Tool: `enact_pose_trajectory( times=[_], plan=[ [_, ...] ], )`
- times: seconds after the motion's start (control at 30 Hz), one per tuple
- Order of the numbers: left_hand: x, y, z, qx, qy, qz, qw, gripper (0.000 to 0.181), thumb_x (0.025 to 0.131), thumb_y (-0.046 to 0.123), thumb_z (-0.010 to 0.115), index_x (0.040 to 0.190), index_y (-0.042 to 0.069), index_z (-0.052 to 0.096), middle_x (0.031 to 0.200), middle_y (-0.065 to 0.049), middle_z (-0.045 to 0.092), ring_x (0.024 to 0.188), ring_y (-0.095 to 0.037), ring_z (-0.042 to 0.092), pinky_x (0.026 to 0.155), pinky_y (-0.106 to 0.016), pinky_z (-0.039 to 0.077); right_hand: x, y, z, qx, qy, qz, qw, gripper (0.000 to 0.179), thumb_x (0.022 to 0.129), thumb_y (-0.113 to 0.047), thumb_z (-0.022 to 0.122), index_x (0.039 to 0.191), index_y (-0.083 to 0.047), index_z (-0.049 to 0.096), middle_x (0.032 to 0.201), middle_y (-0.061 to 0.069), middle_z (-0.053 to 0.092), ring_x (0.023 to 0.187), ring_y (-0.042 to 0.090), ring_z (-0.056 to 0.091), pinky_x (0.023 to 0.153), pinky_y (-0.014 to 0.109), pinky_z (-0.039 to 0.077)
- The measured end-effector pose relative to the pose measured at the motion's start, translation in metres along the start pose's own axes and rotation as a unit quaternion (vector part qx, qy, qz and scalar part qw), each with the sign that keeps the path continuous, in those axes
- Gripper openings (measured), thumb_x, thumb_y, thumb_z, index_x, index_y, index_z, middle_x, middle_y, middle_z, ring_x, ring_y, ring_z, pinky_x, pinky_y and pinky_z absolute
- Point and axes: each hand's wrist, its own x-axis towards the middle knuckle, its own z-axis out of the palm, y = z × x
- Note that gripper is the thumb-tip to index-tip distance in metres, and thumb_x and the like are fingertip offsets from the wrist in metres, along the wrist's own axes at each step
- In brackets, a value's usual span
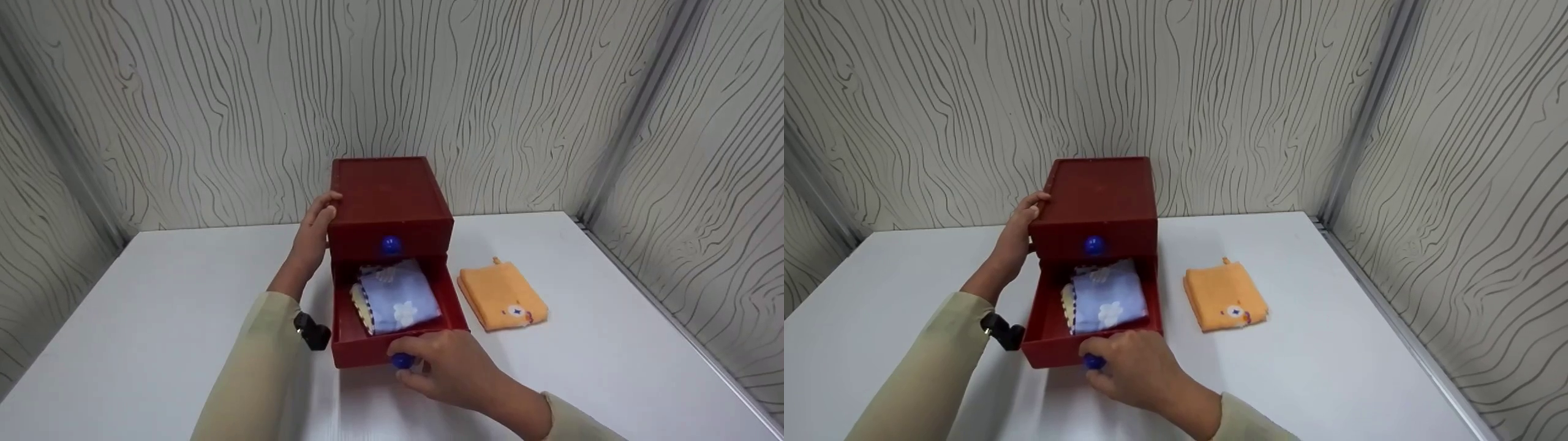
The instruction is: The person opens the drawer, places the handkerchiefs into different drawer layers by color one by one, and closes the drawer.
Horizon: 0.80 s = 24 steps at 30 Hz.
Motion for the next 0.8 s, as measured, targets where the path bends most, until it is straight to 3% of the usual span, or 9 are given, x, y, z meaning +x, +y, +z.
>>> enact_pose_trajectory(
  times=[0.3,0.8],
  plan=[
    [-0.0001,0.0016,0.0003,0.002,0.002,0.000,1.0000,0.036,0.098,0.027,0.029,0.131,0.013,0.037,0.135,-0.007,0.039,0.111,-0.023,0.048,0.077,-0.034,0.046,0.0033,0.0010,-0.0019,0.018,-0.017,0.023,0.9994,0.022,0.081,-0.039,0.063,0.100,-0.027,0.065,0.078,-0.013,0.068,0.058,-0.008,0.047,0.062,0.014,0.046],
    [-0.0002,0.0001,-0.0010,0.005,-0.006,0.000,1.0000,0.036,0.098,0.029,0.030,0.130,0.014,0.037,0.137,-0.005,0.036,0.117,-0.024,0.045,0.084,-0.040,0.044,0.0077,0.0058,-0.0010,0.015,0.003,0.012,0.9998,0.018,0.079,-0.032,0.066,0.096,-0.027,0.064,0.072,-0.013,0.065,0.057,-0.005,0.047,0.056,0.012,0.040]
  ],
)
